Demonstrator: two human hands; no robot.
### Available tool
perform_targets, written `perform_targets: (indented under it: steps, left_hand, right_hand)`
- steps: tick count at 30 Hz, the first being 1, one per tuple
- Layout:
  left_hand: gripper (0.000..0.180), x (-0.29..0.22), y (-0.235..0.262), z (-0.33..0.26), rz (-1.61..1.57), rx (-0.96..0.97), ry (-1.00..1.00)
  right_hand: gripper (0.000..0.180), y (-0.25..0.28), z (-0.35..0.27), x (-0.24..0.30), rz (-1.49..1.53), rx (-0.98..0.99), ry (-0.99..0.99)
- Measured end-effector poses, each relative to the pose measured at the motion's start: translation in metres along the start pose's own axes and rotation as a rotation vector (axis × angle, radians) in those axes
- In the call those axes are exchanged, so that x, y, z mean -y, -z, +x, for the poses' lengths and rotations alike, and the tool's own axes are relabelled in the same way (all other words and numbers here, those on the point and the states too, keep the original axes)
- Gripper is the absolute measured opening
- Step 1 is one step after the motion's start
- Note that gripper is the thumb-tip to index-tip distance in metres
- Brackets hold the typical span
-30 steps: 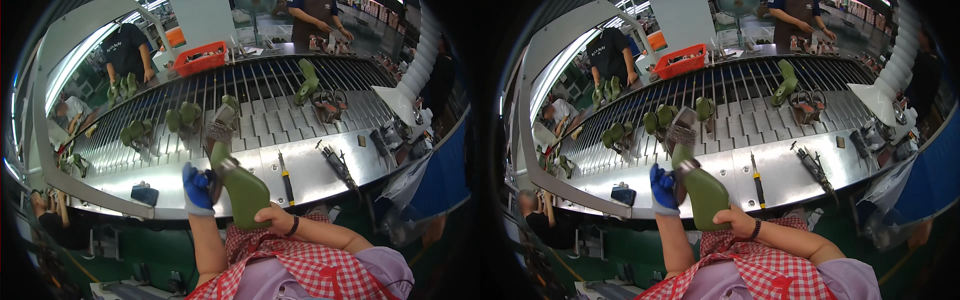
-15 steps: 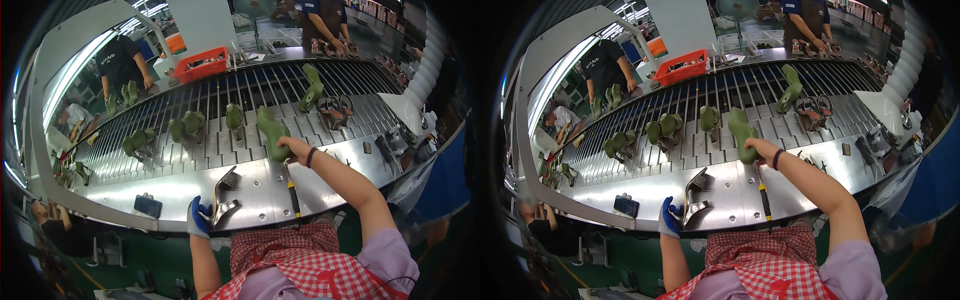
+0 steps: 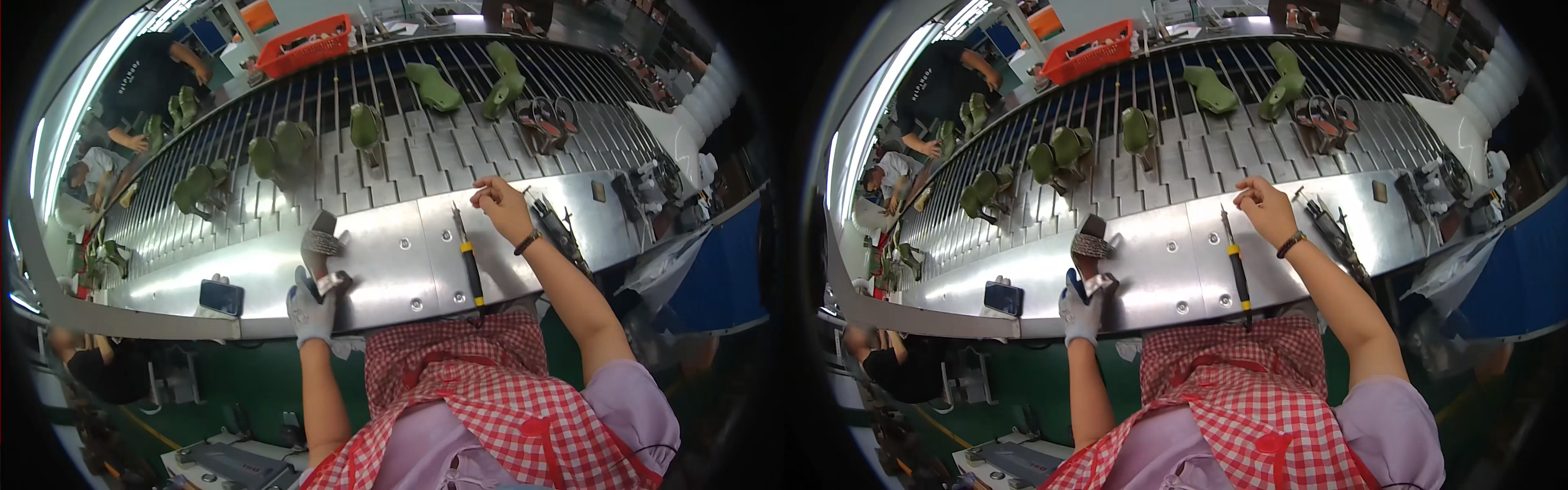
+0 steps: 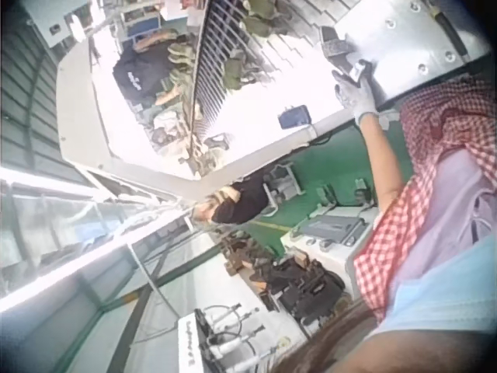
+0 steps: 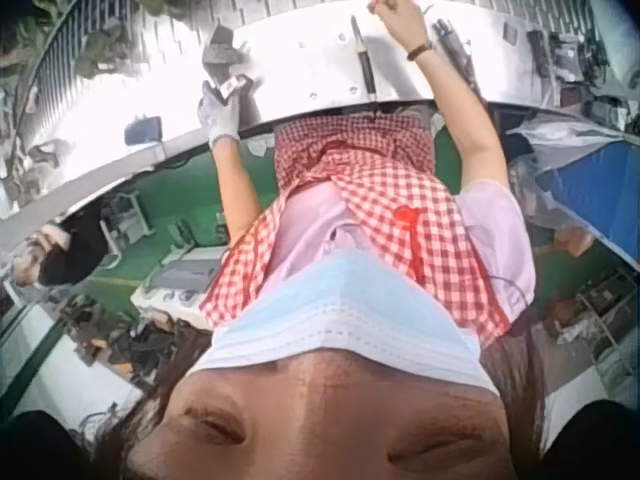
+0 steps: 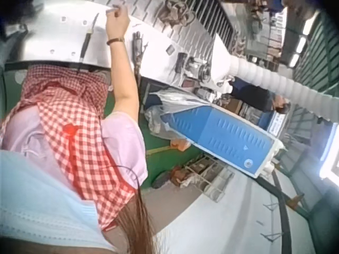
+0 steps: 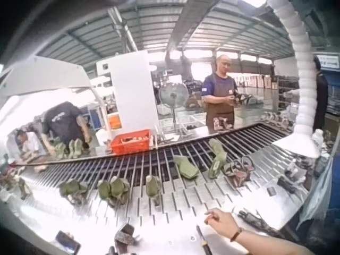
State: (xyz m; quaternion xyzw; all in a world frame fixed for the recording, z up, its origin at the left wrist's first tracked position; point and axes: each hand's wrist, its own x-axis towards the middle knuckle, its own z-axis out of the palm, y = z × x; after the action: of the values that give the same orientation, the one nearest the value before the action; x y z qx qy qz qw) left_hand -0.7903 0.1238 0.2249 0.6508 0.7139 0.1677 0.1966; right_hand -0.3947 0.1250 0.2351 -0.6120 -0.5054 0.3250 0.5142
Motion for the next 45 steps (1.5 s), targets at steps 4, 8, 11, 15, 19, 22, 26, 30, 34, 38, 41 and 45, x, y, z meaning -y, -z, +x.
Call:
perform_targets:
  steps: [4,8,11,15,19,22,26,30,34,38,41,45]
  left_hand:
    - [0.04,0.037,-0.009,0.017,-0.433,0.043,0.035]
    - [0.04,-0.038,0.016,-0.012,-1.549,0.414,0.13]
    - [0.052,-0.065,0.016,-0.034,-2.132,0.671,0.135]
    - [0.071,-0.085,0.021,-0.052,-2.284,0.929,-0.034]
    - [0.077,-0.098,0.031,-0.069,-2.286,0.955,-0.068]
    - [0.077,-0.1,0.033,-0.071,-2.313,1.037,-0.084]
    - [0.072,-0.099,0.034,-0.075,-2.326,0.999,-0.077]
    - [0.062,-0.095,0.039,-0.078,-2.284,0.925,-0.004]
    - [0.055,-0.09,0.042,-0.08,-2.246,0.868,-0.045]
    - [0.055,-0.09,0.047,-0.083,-2.174,0.805,-0.063]
    - [0.056,-0.092,0.044,-0.082,-2.141,0.779,-0.073]
    - [0.056,-0.093,0.042,-0.083,-2.104,0.806,-0.072]
  right_hand:
    - [0.021,0.011,-0.074,0.023,-0.6,0.131,0.256]
    - [0.036,0.007,-0.109,0.019,-0.93,0.272,0.459]
    - [0.045,-0.001,-0.11,0.014,-0.997,0.372,0.485]
    - [0.043,-0.007,-0.113,0.006,-0.997,0.383,0.48]
    - [0.041,-0.01,-0.115,0.006,-0.971,0.355,0.469]
    - [0.038,-0.013,-0.117,0.005,-0.957,0.328,0.481]
    - [0.032,-0.015,-0.117,0.006,-0.982,0.332,0.474]
    - [0.031,-0.013,-0.113,0.011,-0.941,0.366,0.469]
    - [0.031,-0.007,-0.122,0.024,-0.723,0.236,0.309]
    - [0.031,-0.005,-0.133,0.041,0.179,-0.053,0.216]
    - [0.029,-0.004,-0.125,0.093,0.496,-0.119,0.256]
    - [0.036,-0.003,-0.136,0.15,0.573,-0.187,0.336]
